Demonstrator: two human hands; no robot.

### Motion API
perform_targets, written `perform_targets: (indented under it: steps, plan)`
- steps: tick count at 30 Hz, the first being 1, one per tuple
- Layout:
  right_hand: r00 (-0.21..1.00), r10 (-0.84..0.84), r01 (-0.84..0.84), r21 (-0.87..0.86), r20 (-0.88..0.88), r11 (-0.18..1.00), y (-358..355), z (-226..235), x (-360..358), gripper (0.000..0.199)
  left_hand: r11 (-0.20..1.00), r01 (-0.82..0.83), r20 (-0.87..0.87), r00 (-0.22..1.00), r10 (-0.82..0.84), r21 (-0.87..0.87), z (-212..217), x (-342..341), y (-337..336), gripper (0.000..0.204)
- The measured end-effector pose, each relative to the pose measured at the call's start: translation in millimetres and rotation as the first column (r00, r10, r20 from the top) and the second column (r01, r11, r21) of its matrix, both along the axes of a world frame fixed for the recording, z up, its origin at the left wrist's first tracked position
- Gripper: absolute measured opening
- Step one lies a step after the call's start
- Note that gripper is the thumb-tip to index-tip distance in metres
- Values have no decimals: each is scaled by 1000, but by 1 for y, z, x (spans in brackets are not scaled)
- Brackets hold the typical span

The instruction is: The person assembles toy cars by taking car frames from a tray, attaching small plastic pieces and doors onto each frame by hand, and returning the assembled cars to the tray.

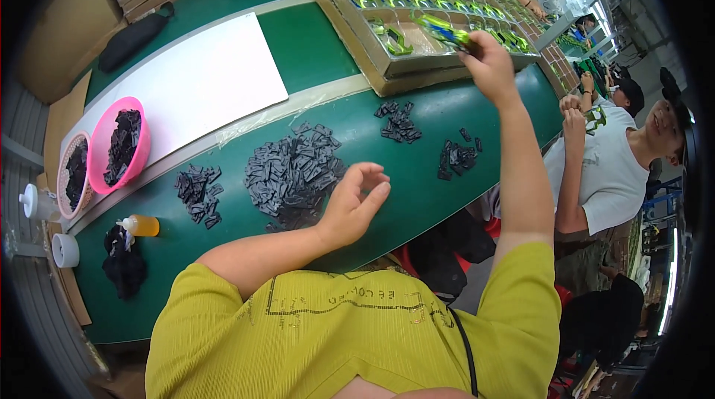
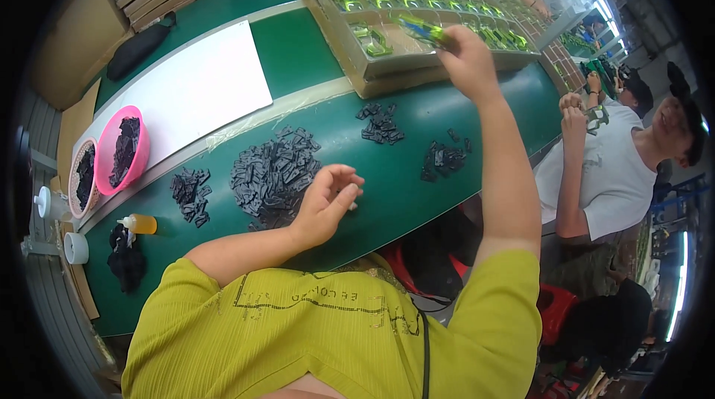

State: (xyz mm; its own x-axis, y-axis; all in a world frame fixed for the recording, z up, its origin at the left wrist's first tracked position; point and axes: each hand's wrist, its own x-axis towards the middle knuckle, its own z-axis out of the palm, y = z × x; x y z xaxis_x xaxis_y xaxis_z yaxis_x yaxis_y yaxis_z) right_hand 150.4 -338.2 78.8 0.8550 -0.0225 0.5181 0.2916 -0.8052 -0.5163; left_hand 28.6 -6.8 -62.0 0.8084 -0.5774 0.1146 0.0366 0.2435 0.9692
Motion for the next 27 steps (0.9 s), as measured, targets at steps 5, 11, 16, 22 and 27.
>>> perform_targets:
  steps: [5, 11, 16, 22, 27]
  plan:
    - [994, -68, 34, -344, -87, 938, -3, -38, 56, 40, 999, -1, 38, 999, 0, 35, -6, 1, 7, 30]
    - [969, -243, 247, -214, 43, 945, 38, -5, 23, 43, 999, -30, 55, 998, 29, 25, -2, -7, 10, 29]
    - [764, 505, -599, 153, 401, 786, 38, 139, -75, 28, 997, -5, 103, 995, -3, 74, 1, -10, 13, 26]
    - [436, 795, -874, 411, 422, 261, 49, 185, -138, 33, 994, 87, 59, 994, -91, 65, 5, -10, 7, 24]
    - [645, 466, -645, 104, 606, 757, 38, 156, -109, 35, 994, 88, 37, 995, -91, 64, 11, -12, 11, 24]
